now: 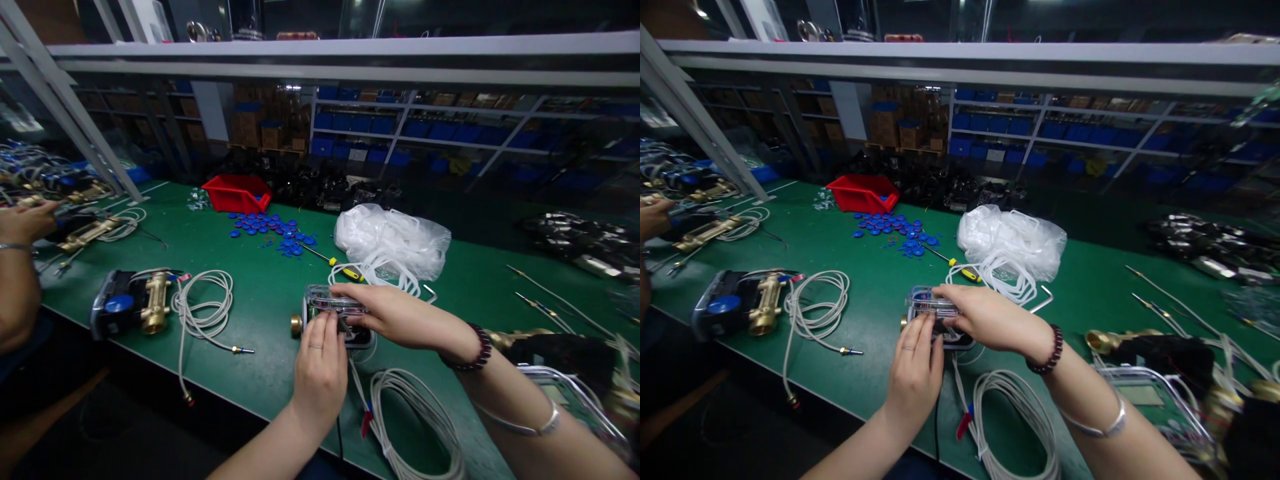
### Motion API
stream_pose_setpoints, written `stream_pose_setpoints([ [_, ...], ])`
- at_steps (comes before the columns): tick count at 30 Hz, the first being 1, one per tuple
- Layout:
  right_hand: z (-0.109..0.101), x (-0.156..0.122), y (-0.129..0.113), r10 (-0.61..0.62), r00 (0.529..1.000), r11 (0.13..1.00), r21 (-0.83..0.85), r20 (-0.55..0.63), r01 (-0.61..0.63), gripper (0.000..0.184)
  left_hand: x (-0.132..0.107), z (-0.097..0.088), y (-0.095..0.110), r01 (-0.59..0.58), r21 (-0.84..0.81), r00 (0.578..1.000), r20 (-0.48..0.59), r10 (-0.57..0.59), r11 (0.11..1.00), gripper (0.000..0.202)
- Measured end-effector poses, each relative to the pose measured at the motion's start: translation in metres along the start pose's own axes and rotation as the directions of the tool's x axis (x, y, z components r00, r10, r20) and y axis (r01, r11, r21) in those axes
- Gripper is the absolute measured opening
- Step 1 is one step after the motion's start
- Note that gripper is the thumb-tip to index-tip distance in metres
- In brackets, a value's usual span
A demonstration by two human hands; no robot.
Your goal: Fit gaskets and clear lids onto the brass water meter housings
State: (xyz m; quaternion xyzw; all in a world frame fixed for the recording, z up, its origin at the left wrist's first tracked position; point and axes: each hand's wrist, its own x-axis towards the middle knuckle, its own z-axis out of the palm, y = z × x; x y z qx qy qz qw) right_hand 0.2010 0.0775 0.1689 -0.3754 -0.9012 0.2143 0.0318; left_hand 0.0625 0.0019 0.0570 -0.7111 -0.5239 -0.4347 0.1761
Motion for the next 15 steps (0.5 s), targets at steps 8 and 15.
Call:
stream_pose_setpoints([
  [8, 0.015, 0.003, 0.002, -0.031, 0.99, 0.998, -0.053, -0.135, 0.024, 0.041, 0.015, 0.008, 0.002, 0.048, 0.118, 0.975, 0.208, -0.072, 0.992, 0.018],
  [15, 0.034, 0.004, 0.004, -0.097, 0.941, 0.989, -0.14, -0.325, 0.054, 0.047, 0.011, -0.001, 0.002, 0.038, 0.091, 0.968, 0.246, -0.06, 0.995, 0.019],
])
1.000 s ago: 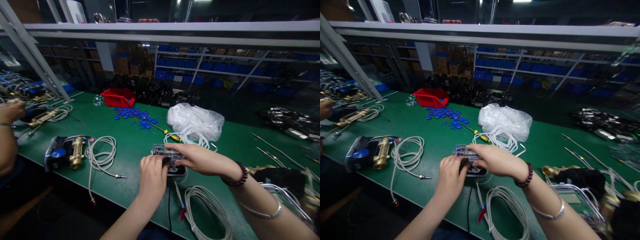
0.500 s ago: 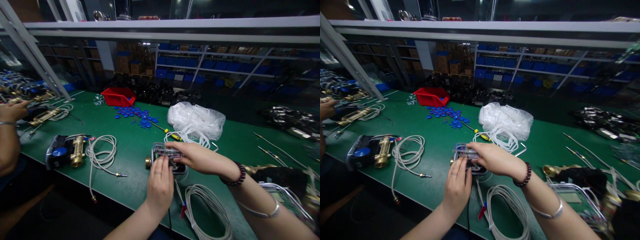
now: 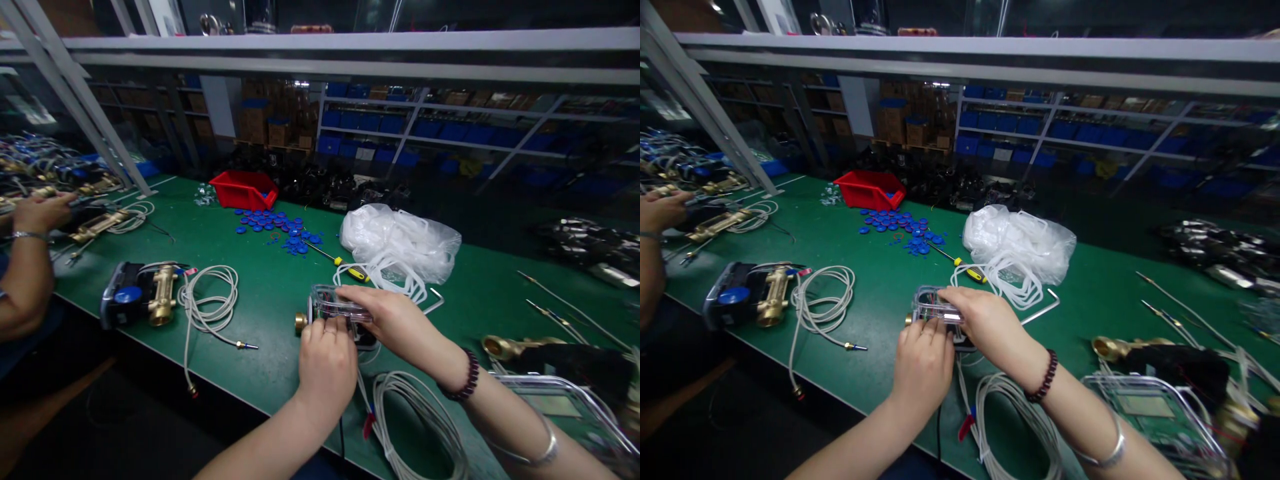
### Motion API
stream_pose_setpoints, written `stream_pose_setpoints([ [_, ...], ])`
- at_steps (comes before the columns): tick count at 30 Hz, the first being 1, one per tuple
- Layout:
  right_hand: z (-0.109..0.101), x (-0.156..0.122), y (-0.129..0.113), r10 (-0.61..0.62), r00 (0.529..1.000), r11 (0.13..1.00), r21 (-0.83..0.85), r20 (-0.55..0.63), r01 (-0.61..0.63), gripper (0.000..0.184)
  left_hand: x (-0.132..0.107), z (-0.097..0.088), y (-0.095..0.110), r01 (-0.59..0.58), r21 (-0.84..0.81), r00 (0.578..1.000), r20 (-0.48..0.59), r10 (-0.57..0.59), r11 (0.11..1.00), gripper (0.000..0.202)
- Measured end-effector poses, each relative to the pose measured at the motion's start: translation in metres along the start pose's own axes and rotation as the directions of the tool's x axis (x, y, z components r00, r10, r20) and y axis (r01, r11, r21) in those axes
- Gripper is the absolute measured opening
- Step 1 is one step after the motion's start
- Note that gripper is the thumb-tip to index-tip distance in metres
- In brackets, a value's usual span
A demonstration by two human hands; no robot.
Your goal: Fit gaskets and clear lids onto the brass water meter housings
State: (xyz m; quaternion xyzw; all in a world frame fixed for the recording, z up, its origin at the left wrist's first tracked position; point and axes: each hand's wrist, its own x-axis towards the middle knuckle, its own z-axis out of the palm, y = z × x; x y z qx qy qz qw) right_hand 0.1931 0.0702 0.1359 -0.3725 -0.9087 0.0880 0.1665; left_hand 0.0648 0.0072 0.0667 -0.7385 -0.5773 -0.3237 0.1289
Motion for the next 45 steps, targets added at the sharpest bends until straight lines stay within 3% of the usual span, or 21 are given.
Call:
stream_pose_setpoints([
  [5, -0.001, 0.002, 0.003, -0.001, 1.0, 1.0, -0.018, 0.014, 0.002, 0.052, -0.01, -0.015, -0.02, 0.004, -0.052, 1.0, -0.013, -0.005, 0.999, 0.027],
  [10, 0.0, 0.003, 0.004, -0.007, 1.0, 1.0, 0.002, 0.0, 0.007, 0.051, 0.013, -0.018, -0.034, 0.091, -0.147, 0.992, 0.098, -0.077, 0.985, 0.013],
  [14, -0.001, 0.003, 0.004, 0.002, 1.0, 1.0, 0.009, 0.015, -0.002, 0.054, 0.024, -0.016, -0.047, 0.262, -0.218, 0.965, 0.074, -0.252, 0.94, 0.016],
  [18, -0.001, 0.002, 0.003, -0.001, 1.0, 1.0, 0.021, 0.012, 0.0, 0.053, 0.031, -0.013, -0.057, 0.36, -0.202, 0.928, 0.172, -0.329, 0.911, 0.012],
  [27, 0.009, 0.0, 0.008, -0.055, 0.997, 0.998, 0.009, -0.055, 0.056, 0.054, 0.042, -0.009, -0.045, 0.356, -0.087, 0.91, 0.257, -0.324, 0.93, 0.02],
  [33, 0.018, -0.009, 0.013, -0.097, 0.992, 0.993, -0.074, -0.084, 0.091, 0.054, 0.033, -0.016, -0.042, 0.394, -0.188, 0.9, 0.278, -0.336, 0.9, 0.023],
  [37, 0.022, -0.012, 0.012, -0.081, 0.992, 0.991, -0.116, -0.1, 0.069, 0.053, 0.033, -0.006, -0.048, 0.537, -0.343, 0.84, 0.302, -0.451, 0.771, 0.022],
  [41, 0.023, -0.012, 0.011, -0.095, 0.99, 0.988, -0.134, -0.105, 0.081, 0.054, 0.032, 0.011, -0.057, 0.693, -0.493, 0.714, 0.37, -0.594, 0.526, 0.007],
  [45, 0.024, -0.014, 0.011, -0.117, 0.989, 0.981, -0.168, -0.089, 0.101, 0.056, 0.03, 0.007, -0.063, 0.75, -0.602, 0.626, 0.511, -0.589, 0.274, 0.024],
])
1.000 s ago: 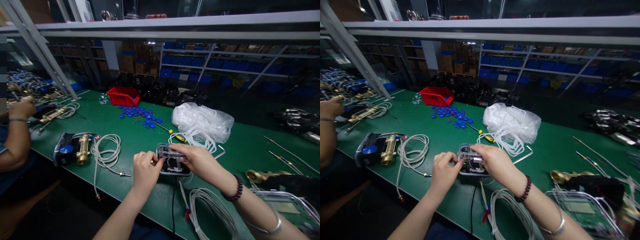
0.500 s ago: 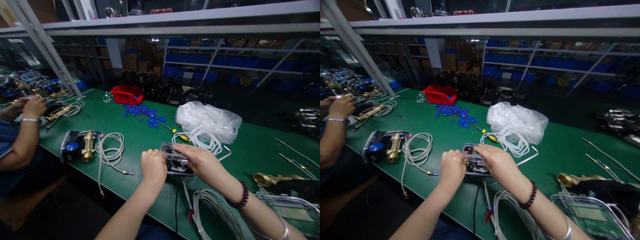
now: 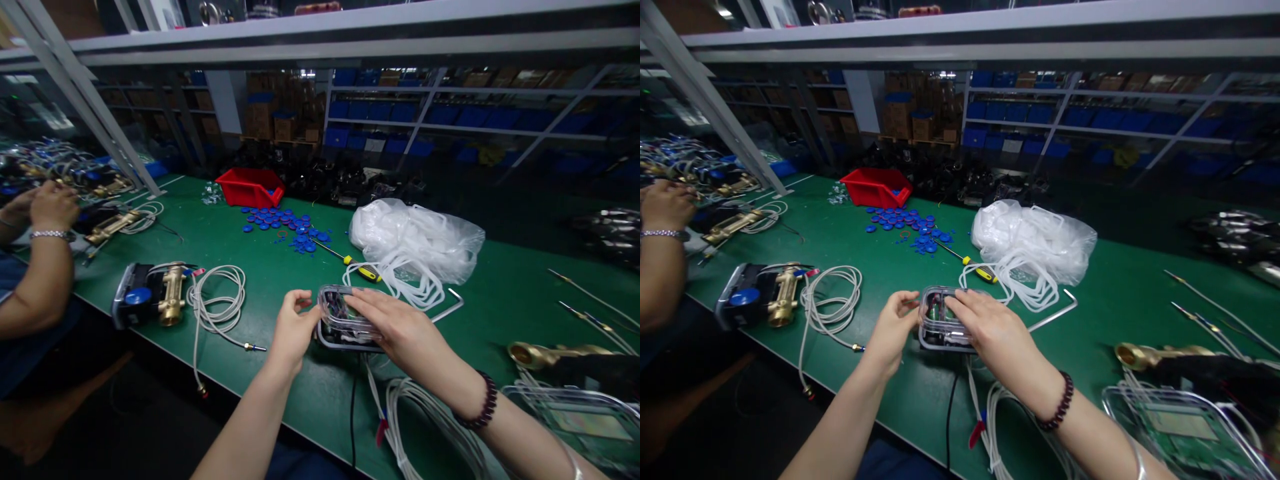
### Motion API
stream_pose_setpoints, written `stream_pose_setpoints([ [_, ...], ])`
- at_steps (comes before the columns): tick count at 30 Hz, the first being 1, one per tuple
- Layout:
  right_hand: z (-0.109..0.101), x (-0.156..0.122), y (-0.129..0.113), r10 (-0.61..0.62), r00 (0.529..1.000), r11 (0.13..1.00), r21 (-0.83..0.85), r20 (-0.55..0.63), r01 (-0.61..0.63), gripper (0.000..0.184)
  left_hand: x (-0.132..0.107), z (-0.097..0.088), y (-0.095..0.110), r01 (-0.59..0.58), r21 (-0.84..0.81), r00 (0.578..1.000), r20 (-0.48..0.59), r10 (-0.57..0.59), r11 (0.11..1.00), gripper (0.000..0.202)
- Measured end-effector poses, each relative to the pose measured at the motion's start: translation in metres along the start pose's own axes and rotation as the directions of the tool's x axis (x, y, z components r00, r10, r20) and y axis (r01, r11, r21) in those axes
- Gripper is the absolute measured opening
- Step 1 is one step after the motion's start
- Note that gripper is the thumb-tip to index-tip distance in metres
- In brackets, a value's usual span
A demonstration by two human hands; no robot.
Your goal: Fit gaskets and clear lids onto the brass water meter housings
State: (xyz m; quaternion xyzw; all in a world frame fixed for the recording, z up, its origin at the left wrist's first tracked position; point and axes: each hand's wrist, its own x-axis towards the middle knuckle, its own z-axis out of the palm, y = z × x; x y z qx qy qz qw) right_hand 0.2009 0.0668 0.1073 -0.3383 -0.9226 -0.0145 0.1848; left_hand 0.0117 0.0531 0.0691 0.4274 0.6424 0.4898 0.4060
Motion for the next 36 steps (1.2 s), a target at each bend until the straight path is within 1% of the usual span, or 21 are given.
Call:
stream_pose_setpoints([
  [3, 0.002, -0.002, -0.002, -0.008, 1.0, 1.0, -0.014, 0.018, 0.008, 0.051, -0.008, -0.004, 0.01, 0.082, -0.137, 0.988, 0.142, -0.063, 0.987, 0.033],
  [5, 0.004, -0.004, -0.003, -0.012, 1.0, 0.999, -0.035, 0.017, 0.013, 0.057, -0.012, -0.003, 0.016, 0.151, -0.224, 0.973, 0.208, -0.104, 0.963, 0.04],
  [6, 0.007, -0.006, -0.003, -0.02, 1.0, 0.999, -0.048, 0.008, 0.02, 0.063, -0.014, -0.001, 0.017, 0.182, -0.267, 0.967, 0.224, -0.123, 0.946, 0.045],
  [8, 0.013, -0.01, -0.004, -0.047, 0.999, 0.996, -0.081, -0.021, 0.045, 0.076, -0.014, 0.003, 0.017, 0.236, -0.357, 0.961, 0.225, -0.162, 0.904, 0.064],
  [10, 0.022, -0.014, -0.004, -0.077, 0.996, 0.991, -0.116, -0.038, 0.072, 0.081, -0.014, 0.006, 0.015, 0.27, -0.443, 0.957, 0.216, -0.191, 0.855, 0.082],
  [12, 0.033, -0.018, -0.005, -0.093, 0.994, 0.984, -0.157, -0.062, 0.082, 0.072, -0.014, 0.006, 0.01, 0.291, -0.523, 0.955, 0.213, -0.207, 0.801, 0.091],
  [15, 0.045, -0.024, -0.008, -0.113, 0.982, 0.971, -0.229, -0.153, 0.076, 0.048, -0.023, 0.004, -0.001, 0.269, -0.584, 0.963, 0.174, -0.205, 0.766, 0.098],
  [17, 0.05, -0.029, -0.013, -0.133, 0.968, 0.961, -0.266, -0.213, 0.073, 0.041, -0.037, 0.004, -0.011, 0.236, -0.599, 0.97, 0.092, -0.226, 0.765, 0.094],
  [18, 0.052, -0.031, -0.016, -0.139, 0.962, 0.958, -0.278, -0.234, 0.071, 0.039, -0.046, 0.005, -0.017, 0.232, -0.605, 0.967, 0.059, -0.247, 0.762, 0.087],
  [19, 0.053, -0.033, -0.019, -0.139, 0.957, 0.956, -0.287, -0.254, 0.063, 0.037, -0.054, 0.008, -0.022, 0.251, -0.616, 0.96, 0.058, -0.275, 0.746, 0.078],
  [20, 0.054, -0.035, -0.022, -0.137, 0.952, 0.954, -0.294, -0.273, 0.052, 0.035, -0.062, 0.011, -0.026, 0.301, -0.636, 0.947, 0.114, -0.3, 0.71, 0.069],
  [23, 0.059, -0.04, -0.031, -0.131, 0.934, 0.949, -0.313, -0.331, 0.022, 0.036, -0.079, 0.027, -0.034, 0.49, -0.69, 0.872, 0.386, -0.302, 0.532, 0.052],
  [24, 0.061, -0.042, -0.034, -0.134, 0.928, 0.947, -0.32, -0.347, 0.018, 0.036, -0.081, 0.033, -0.035, 0.515, -0.709, 0.857, 0.424, -0.292, 0.482, 0.05],
  [25, 0.063, -0.043, -0.036, -0.139, 0.922, 0.946, -0.324, -0.36, 0.016, 0.036, -0.083, 0.039, -0.036, 0.514, -0.731, 0.858, 0.427, -0.287, 0.449, 0.048],
  [27, 0.066, -0.045, -0.041, -0.139, 0.917, 0.945, -0.328, -0.374, 0.009, 0.035, -0.085, 0.047, -0.04, 0.481, -0.763, 0.875, 0.386, -0.293, 0.432, 0.048],
  [29, 0.064, -0.048, -0.044, -0.134, 0.923, 0.95, -0.312, -0.361, 0.015, 0.034, -0.084, 0.048, -0.045, 0.458, -0.757, 0.887, 0.359, -0.289, 0.466, 0.049],
  [31, 0.055, -0.053, -0.045, -0.128, 0.941, 0.972, -0.228, -0.314, 0.057, 0.032, -0.08, 0.039, -0.047, 0.434, -0.713, 0.901, 0.335, -0.276, 0.552, 0.051],
  [33, 0.037, -0.058, -0.046, -0.086, 0.943, 0.996, -0.064, -0.321, 0.069, 0.032, -0.073, 0.023, -0.04, 0.377, -0.612, 0.924, 0.302, -0.235, 0.695, 0.052],
  [34, 0.027, -0.059, -0.045, -0.031, 0.935, 0.999, 0.029, -0.352, 0.044, 0.033, -0.069, 0.013, -0.031, 0.323, -0.527, 0.937, 0.293, -0.189, 0.786, 0.052],
  [35, 0.017, -0.059, -0.045, 0.05, 0.917, 0.993, 0.119, -0.395, -0.003, 0.035, -0.065, 0.004, -0.02, 0.246, -0.411, 0.948, 0.29, -0.13, 0.878, 0.051],
  [36, 0.008, -0.058, -0.044, 0.144, 0.89, 0.977, 0.204, -0.432, -0.059, 0.036, -0.062, -0.003, -0.006, 0.14, -0.251, 0.942, 0.332, -0.05, 0.958, 0.051],
])
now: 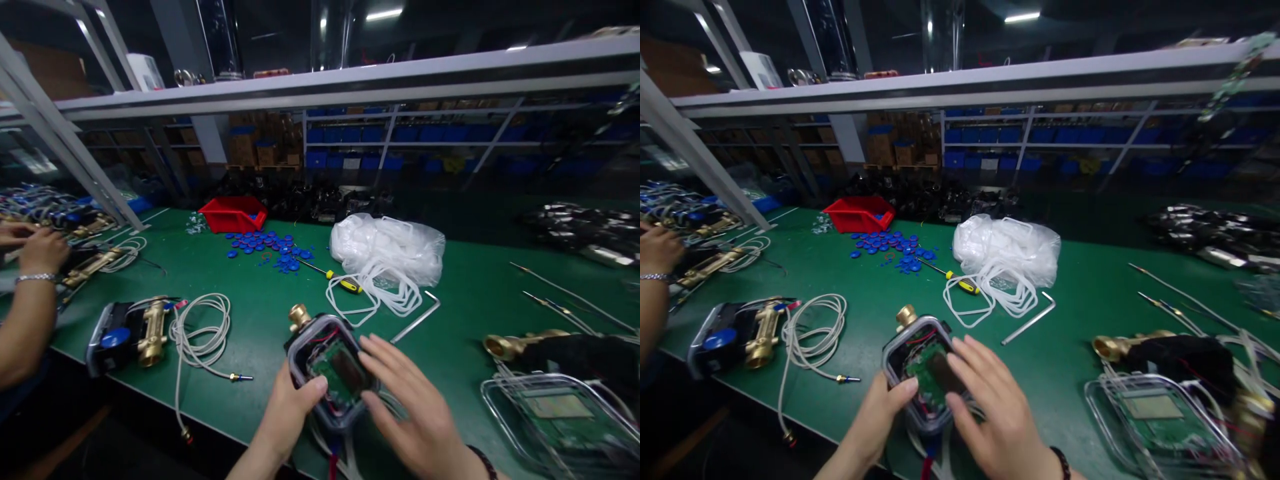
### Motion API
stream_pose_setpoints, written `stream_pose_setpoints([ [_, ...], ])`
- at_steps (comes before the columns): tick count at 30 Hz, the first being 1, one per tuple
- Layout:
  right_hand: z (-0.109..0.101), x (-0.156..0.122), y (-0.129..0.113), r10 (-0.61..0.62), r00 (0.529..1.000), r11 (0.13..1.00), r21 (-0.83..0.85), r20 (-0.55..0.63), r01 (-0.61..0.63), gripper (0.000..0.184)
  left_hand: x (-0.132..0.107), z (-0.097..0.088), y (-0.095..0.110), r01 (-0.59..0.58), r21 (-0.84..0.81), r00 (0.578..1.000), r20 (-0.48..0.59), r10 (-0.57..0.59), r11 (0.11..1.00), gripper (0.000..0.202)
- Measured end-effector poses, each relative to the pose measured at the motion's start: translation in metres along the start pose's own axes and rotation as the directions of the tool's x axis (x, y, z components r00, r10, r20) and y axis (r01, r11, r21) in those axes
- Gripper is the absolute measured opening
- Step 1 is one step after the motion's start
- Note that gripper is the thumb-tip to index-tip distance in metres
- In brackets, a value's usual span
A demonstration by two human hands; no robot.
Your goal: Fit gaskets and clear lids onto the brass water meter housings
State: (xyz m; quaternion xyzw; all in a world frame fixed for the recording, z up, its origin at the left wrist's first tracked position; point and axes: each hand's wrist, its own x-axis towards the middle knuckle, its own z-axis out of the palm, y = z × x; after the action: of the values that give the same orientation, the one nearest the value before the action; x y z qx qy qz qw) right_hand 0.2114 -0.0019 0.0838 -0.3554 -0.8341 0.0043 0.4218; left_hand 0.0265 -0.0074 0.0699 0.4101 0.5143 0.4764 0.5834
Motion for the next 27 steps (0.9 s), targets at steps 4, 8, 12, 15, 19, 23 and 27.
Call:
stream_pose_setpoints([
  [4, -0.002, 0.019, 0.001, 0.313, 0.942, 0.905, 0.263, 0.123, -0.335, 0.031, 0.001, 0.005, 0.05, -0.188, 0.782, 0.982, 0.16, 0.1, 0.595, 0.043],
  [8, 0.029, 0.014, 0.018, 0.477, 0.836, 0.785, 0.297, 0.27, -0.544, 0.049, 0.016, 0.025, 0.052, -0.301, 0.9, 0.944, 0.329, -0.037, 0.314, 0.042],
  [12, 0.052, -0.001, 0.037, 0.561, 0.799, 0.762, 0.241, 0.218, -0.601, 0.057, 0.035, 0.035, 0.039, -0.332, 0.902, 0.916, 0.378, -0.134, 0.275, 0.041],
  [15, 0.056, -0.006, 0.043, 0.574, 0.791, 0.766, 0.203, 0.211, -0.61, 0.058, 0.039, 0.036, 0.039, -0.336, 0.902, 0.914, 0.382, -0.138, 0.272, 0.039],
  [19, 0.044, -0.002, 0.04, 0.543, 0.798, 0.805, 0.106, 0.263, -0.583, 0.057, 0.026, 0.021, 0.052, -0.386, 0.885, 0.892, 0.429, -0.139, 0.259, 0.04],
  [23, 0.026, 0.016, 0.024, 0.431, 0.818, 0.892, -0.043, 0.381, -0.45, 0.045, 0.01, -0.007, 0.054, -0.32, 0.913, 0.917, 0.366, -0.157, 0.254, 0.046],
  [27, 0.028, 0.041, 0.003, 0.254, 0.744, 0.965, -0.115, 0.618, -0.234, 0.037, 0.008, -0.015, 0.035, -0.258, 0.876, 0.929, 0.34, -0.144, 0.408, 0.035],
])
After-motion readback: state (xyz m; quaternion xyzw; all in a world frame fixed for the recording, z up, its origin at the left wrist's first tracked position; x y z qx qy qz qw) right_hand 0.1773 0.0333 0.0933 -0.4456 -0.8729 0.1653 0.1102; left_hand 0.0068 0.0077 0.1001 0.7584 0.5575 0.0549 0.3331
